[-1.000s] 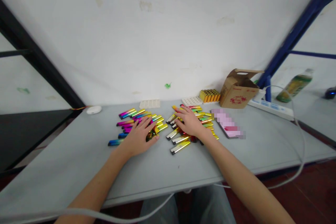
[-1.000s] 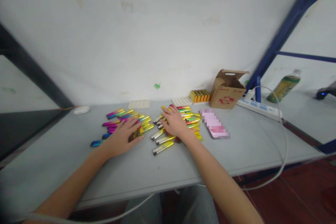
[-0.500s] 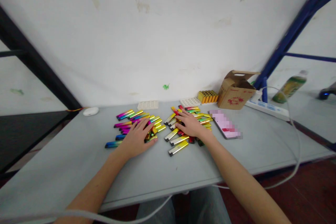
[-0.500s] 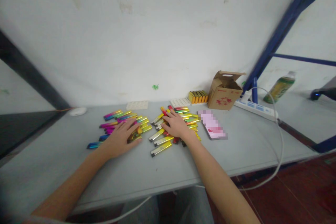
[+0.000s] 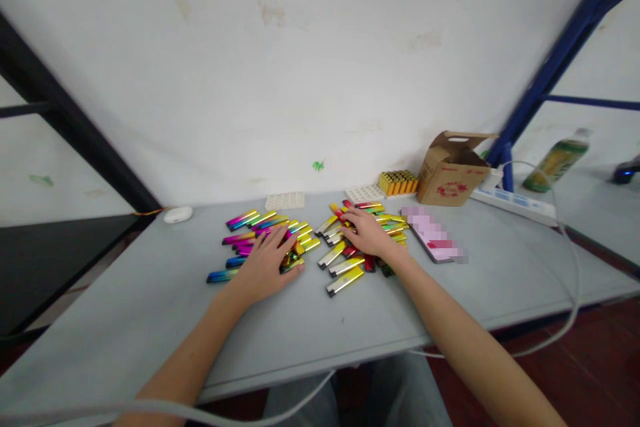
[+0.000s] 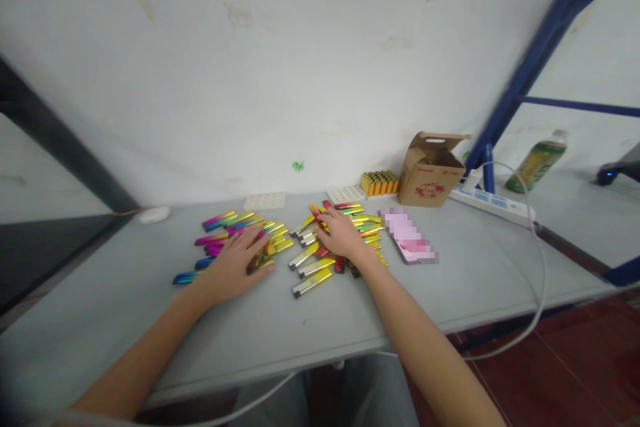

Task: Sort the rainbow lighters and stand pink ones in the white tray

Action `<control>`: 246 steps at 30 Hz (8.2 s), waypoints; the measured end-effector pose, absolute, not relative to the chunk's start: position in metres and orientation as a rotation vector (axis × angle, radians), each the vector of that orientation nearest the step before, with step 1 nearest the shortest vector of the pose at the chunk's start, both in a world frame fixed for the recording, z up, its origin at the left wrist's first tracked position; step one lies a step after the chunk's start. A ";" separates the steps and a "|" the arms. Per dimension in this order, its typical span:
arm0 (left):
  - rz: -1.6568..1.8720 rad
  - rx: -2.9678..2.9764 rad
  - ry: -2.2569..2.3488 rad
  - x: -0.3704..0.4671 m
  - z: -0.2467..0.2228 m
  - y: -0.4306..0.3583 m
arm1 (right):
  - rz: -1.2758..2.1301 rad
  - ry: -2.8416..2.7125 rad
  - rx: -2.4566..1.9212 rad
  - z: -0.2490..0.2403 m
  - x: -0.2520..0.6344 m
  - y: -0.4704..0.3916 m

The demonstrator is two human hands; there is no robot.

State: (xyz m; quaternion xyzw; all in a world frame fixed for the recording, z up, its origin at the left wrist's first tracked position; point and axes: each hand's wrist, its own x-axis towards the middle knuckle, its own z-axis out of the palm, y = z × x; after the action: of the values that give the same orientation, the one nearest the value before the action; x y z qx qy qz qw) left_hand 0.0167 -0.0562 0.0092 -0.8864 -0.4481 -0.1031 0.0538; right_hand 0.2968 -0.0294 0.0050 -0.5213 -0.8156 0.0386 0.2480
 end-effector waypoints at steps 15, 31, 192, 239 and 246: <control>-0.376 -2.646 -1.371 0.020 0.005 -0.057 | 0.026 -2.268 -1.509 0.002 0.293 -0.034; -0.396 -2.705 -1.347 0.021 0.004 -0.055 | 0.032 -2.329 -1.223 0.008 0.279 -0.040; -0.962 -2.442 -1.683 -0.011 0.003 0.006 | 0.095 -2.365 -1.139 0.012 0.283 -0.030; -1.420 -2.737 -1.387 0.042 0.031 -0.040 | 0.808 -1.750 -0.906 0.022 0.237 -0.058; -1.611 -2.950 -1.505 0.057 0.030 -0.047 | 1.358 -1.543 -0.744 0.016 0.230 -0.059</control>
State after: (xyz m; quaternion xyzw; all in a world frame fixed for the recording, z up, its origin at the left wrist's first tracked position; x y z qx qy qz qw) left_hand 0.0568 -0.0470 0.0303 -0.7719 -0.3937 -0.4215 -0.2675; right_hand 0.2304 -0.0590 0.0160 -0.3024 -0.6267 0.5517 0.4599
